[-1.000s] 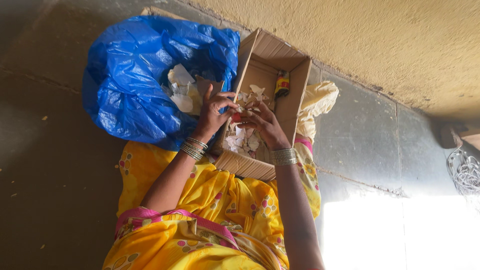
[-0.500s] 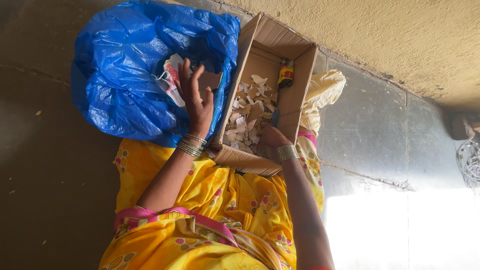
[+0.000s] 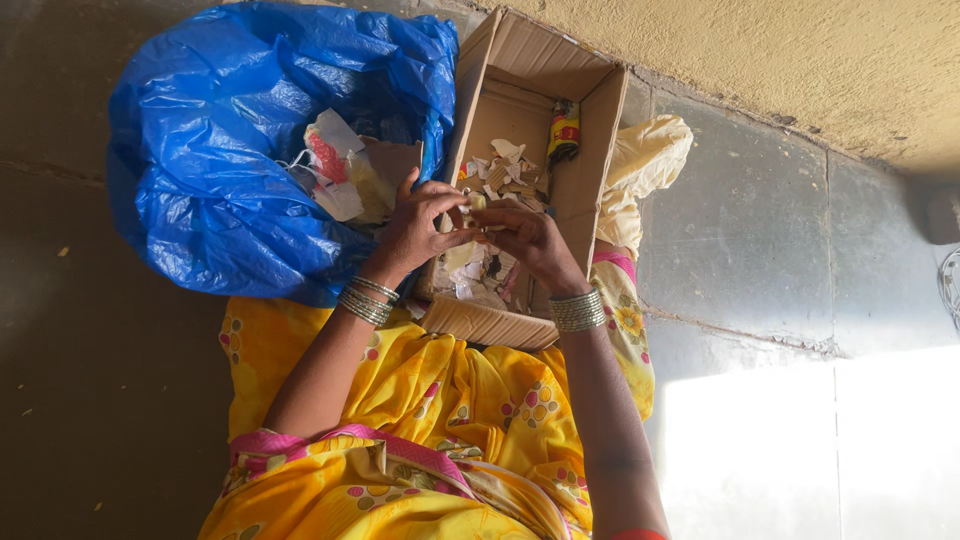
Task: The person sits on the floor and sorts small pieces of paper and cardboard from a blue plastic bag into a cardboard box. They handle the items one by one, occasionally tearing larger pieces into smaller fragments before placing them in the box.
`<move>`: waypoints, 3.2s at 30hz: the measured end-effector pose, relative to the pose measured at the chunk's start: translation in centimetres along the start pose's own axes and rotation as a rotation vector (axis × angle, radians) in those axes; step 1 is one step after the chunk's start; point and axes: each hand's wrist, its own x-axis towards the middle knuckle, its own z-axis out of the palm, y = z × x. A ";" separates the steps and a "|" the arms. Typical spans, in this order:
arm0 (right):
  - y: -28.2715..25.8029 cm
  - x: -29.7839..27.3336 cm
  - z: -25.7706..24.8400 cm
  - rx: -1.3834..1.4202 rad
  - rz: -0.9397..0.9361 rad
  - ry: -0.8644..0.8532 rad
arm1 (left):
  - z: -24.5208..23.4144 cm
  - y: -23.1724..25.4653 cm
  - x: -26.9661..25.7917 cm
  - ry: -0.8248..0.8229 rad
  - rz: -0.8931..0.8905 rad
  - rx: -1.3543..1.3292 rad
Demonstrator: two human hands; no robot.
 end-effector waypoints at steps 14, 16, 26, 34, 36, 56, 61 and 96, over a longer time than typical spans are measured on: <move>-2.5 0.4 -1.0 0.217 0.094 -0.028 | -1.2 1.7 0.7 -0.115 -0.036 -0.061; -2.7 0.3 -0.9 0.215 0.105 -0.034 | -1.2 1.6 0.7 -0.117 -0.036 -0.070; 13.1 2.8 -8.8 -0.980 0.148 0.103 | -2.0 -0.3 -0.9 0.587 -0.393 -0.173; 21.7 2.5 -10.1 -1.270 0.206 -0.102 | -3.0 2.1 -0.6 0.583 -0.302 -0.005; 18.1 1.8 -9.7 -1.139 0.155 0.012 | -2.6 1.8 -0.4 0.469 -0.358 0.084; 2.0 3.7 -0.7 -0.272 0.166 -0.161 | -3.3 2.3 -0.4 0.519 -0.280 -0.013; 8.2 3.0 2.9 -0.930 -0.026 -0.451 | -4.2 3.5 0.1 0.573 -0.331 -0.018; 12.6 -0.3 1.1 -1.015 0.203 -0.081 | -2.9 1.4 -0.4 0.734 -0.315 -0.236</move>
